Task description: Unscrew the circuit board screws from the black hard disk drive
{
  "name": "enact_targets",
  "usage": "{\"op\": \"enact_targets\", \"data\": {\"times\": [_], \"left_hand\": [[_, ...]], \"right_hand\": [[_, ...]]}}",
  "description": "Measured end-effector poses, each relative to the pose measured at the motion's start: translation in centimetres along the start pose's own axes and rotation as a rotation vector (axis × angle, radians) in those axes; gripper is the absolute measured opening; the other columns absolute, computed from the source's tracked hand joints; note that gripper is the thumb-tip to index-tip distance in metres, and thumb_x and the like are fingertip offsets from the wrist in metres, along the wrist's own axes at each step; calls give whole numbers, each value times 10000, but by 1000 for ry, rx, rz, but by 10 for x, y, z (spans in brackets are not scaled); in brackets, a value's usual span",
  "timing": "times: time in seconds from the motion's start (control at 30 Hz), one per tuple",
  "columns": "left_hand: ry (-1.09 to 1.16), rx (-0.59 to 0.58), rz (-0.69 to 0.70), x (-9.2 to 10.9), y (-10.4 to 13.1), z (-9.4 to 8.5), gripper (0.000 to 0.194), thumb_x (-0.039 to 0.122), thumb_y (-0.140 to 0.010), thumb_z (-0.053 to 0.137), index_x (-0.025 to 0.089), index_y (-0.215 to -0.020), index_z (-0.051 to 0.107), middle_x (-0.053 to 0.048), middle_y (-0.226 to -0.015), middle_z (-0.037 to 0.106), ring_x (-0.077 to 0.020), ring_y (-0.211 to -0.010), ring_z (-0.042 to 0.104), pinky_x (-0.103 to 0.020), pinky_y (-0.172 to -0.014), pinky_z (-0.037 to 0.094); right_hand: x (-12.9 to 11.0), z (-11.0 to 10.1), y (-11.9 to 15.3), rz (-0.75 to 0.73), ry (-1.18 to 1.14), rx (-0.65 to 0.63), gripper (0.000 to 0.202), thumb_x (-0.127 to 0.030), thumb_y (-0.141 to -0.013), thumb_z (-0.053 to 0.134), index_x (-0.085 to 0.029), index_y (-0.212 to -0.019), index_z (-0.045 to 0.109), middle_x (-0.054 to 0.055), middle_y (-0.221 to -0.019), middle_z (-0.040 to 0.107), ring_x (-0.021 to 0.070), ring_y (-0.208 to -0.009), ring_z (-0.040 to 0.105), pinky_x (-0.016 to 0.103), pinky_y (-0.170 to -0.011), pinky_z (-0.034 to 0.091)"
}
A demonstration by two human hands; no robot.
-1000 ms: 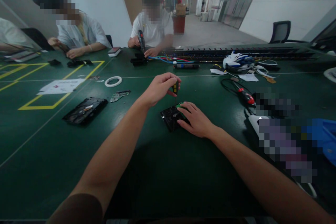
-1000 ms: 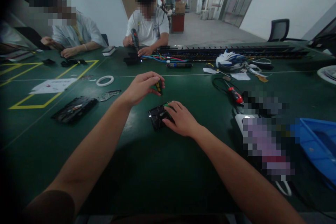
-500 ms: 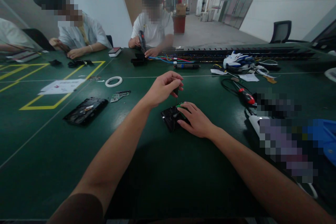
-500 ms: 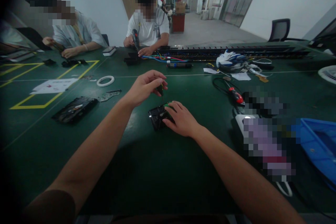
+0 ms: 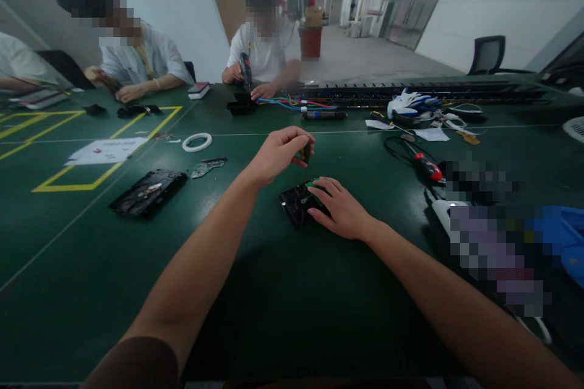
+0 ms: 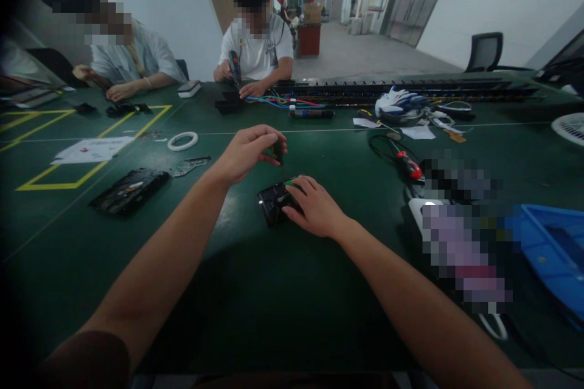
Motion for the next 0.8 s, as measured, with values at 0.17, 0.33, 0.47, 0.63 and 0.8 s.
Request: {"op": "enact_targets", "data": {"times": [0.17,0.33,0.47,0.63,0.8], "left_hand": [[-141,31,69,6,1,-4,231,348,-942,640,177,-1058,743,-58,-932,685,-132,-807,649,-196,-608,581],[-196,0,79,7,1,1,298,448,-933,688,154,-902,726,-51,-851,670,-120,-749,627,-189,-586,549],[-182,16,64,6,2,2,314,458,-931,707,152,-866,685,-47,-821,662,-117,-729,624,-207,-600,564],[-156,21,60,4,1,2,287,423,-958,679,152,-863,667,-60,-856,680,-117,-723,634,-230,-608,591],[-159,43,51,0,-1,-2,286,425,-961,682,156,-862,669,-64,-859,686,-115,-716,638,-223,-601,589]], "right_hand": [[0,0,0,-1,16,-15,550,-539,-1061,479,-180,-1475,535,166,-1509,532,386,-1490,396,644,-1201,407],[1,1,0,9,6,-22,554,-552,-1056,482,-204,-1484,532,162,-1515,529,394,-1496,390,667,-1194,403],[0,0,-1,3,3,-16,548,-547,-1057,481,-202,-1480,534,162,-1512,530,389,-1496,390,657,-1200,401],[-1,0,-1,-2,10,-21,547,-542,-1057,486,-185,-1470,530,169,-1515,528,385,-1491,396,646,-1204,403],[-1,0,0,0,13,-14,556,-542,-1054,493,-178,-1475,517,171,-1524,518,380,-1501,378,641,-1223,383]]}}
Point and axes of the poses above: each hand's wrist, its own y-axis away from the middle knuckle, its own z-axis out of the palm, x = y × z, the point moved 10 cm from there along -y, towards the middle knuckle
